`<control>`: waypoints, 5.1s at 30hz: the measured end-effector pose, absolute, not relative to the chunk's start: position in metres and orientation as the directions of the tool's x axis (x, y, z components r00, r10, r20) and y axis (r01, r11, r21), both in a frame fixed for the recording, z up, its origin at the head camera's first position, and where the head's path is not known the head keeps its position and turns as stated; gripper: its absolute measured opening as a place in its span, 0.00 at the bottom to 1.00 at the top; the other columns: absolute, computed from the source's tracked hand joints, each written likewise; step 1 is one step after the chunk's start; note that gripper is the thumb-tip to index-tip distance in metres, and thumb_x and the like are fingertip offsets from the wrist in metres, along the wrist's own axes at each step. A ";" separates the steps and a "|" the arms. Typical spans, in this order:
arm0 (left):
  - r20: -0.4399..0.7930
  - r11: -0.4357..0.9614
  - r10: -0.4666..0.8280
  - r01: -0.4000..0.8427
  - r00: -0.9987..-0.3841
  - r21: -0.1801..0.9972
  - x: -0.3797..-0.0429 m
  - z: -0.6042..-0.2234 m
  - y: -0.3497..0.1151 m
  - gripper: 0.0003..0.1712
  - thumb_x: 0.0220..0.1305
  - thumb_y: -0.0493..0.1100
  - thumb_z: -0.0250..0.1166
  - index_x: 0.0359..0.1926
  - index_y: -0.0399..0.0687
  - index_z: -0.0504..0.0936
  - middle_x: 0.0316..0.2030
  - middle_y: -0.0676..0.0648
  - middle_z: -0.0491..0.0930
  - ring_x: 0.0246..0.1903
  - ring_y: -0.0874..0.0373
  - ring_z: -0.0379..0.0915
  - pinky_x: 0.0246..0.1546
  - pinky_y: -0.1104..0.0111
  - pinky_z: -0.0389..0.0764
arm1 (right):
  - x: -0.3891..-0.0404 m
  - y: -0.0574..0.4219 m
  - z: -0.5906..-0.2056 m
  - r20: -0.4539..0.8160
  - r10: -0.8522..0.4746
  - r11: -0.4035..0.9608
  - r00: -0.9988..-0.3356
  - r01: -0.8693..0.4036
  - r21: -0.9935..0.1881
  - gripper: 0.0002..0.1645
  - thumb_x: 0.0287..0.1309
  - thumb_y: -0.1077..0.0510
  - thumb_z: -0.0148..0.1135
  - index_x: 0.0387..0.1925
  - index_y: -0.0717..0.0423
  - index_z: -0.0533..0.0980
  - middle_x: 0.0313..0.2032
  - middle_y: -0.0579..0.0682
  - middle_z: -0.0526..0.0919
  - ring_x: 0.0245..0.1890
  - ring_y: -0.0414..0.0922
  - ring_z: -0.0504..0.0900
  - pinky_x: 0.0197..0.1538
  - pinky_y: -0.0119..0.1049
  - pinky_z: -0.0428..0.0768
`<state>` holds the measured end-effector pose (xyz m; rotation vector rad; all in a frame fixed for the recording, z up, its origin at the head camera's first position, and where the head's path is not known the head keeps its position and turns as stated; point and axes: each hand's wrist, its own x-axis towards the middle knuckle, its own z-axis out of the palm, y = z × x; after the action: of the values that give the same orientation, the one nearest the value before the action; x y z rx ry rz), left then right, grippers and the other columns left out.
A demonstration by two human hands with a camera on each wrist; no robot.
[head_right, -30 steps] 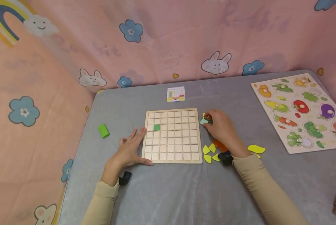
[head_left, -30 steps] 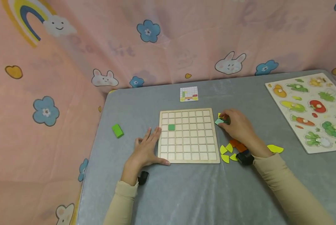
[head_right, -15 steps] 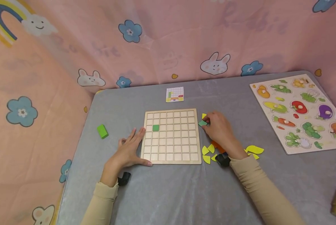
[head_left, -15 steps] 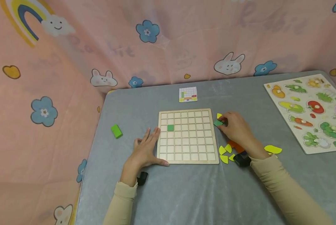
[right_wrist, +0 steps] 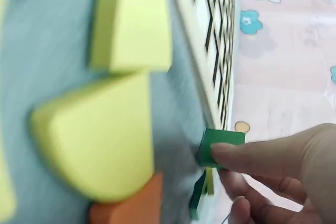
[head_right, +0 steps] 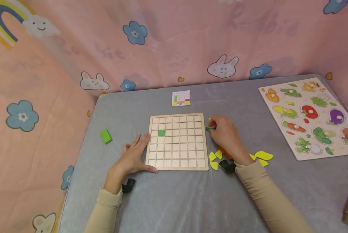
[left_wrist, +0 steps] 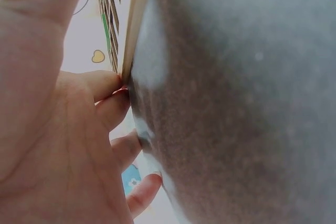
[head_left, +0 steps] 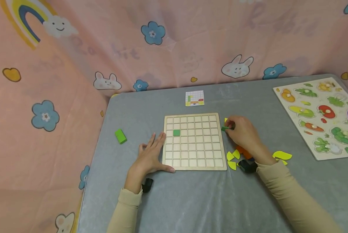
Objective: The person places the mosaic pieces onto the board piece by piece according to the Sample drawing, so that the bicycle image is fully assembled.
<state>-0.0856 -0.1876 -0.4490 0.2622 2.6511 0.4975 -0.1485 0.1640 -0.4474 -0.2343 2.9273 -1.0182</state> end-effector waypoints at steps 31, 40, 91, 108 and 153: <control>-0.386 0.927 0.244 0.097 -0.890 0.363 -0.085 -0.447 -0.187 0.85 0.40 0.70 0.85 0.87 0.59 0.38 0.87 0.57 0.36 0.87 0.52 0.27 0.76 0.33 0.45 | -0.147 0.022 -0.459 0.037 -0.353 0.623 -0.935 -0.264 -0.736 0.04 0.63 0.59 0.76 0.32 0.53 0.90 0.30 0.49 0.88 0.33 0.44 0.81 0.42 0.44 0.82; -0.384 0.927 0.252 0.107 -0.888 0.360 -0.087 -0.446 -0.186 0.85 0.41 0.70 0.85 0.87 0.58 0.38 0.87 0.57 0.36 0.87 0.52 0.27 0.76 0.34 0.46 | -0.148 0.015 -0.458 0.011 -0.340 0.667 -0.940 -0.249 -0.702 0.04 0.61 0.59 0.77 0.31 0.53 0.91 0.33 0.50 0.86 0.38 0.47 0.76 0.38 0.41 0.77; -0.358 0.914 0.266 0.116 -0.895 0.389 -0.086 -0.450 -0.188 0.86 0.39 0.68 0.87 0.87 0.57 0.39 0.87 0.56 0.37 0.87 0.51 0.27 0.75 0.34 0.46 | -0.150 0.192 -0.456 -0.055 -0.026 0.792 -0.998 0.013 -0.610 0.21 0.66 0.62 0.70 0.54 0.74 0.80 0.54 0.73 0.76 0.56 0.68 0.72 0.62 0.66 0.71; -0.349 0.911 0.270 0.121 -0.897 0.394 -0.085 -0.449 -0.188 0.86 0.39 0.68 0.87 0.87 0.57 0.39 0.87 0.56 0.37 0.87 0.52 0.27 0.74 0.37 0.49 | -0.146 0.183 -0.454 -0.032 -0.054 0.789 -0.998 -0.023 -0.614 0.19 0.63 0.59 0.74 0.48 0.72 0.85 0.49 0.71 0.80 0.47 0.63 0.77 0.51 0.58 0.75; -0.370 0.925 0.249 0.106 -0.895 0.366 -0.086 -0.450 -0.188 0.85 0.40 0.71 0.85 0.87 0.59 0.39 0.87 0.58 0.37 0.87 0.52 0.27 0.75 0.36 0.48 | -0.122 0.034 -0.454 0.047 -0.514 0.689 -0.856 -0.445 -0.572 0.10 0.55 0.59 0.79 0.39 0.55 0.86 0.39 0.50 0.83 0.44 0.49 0.77 0.51 0.45 0.81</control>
<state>-0.0859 -0.1881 -0.4495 0.2579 2.6650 0.4744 -0.1222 0.0337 -0.4538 -0.7924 2.7790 -0.8940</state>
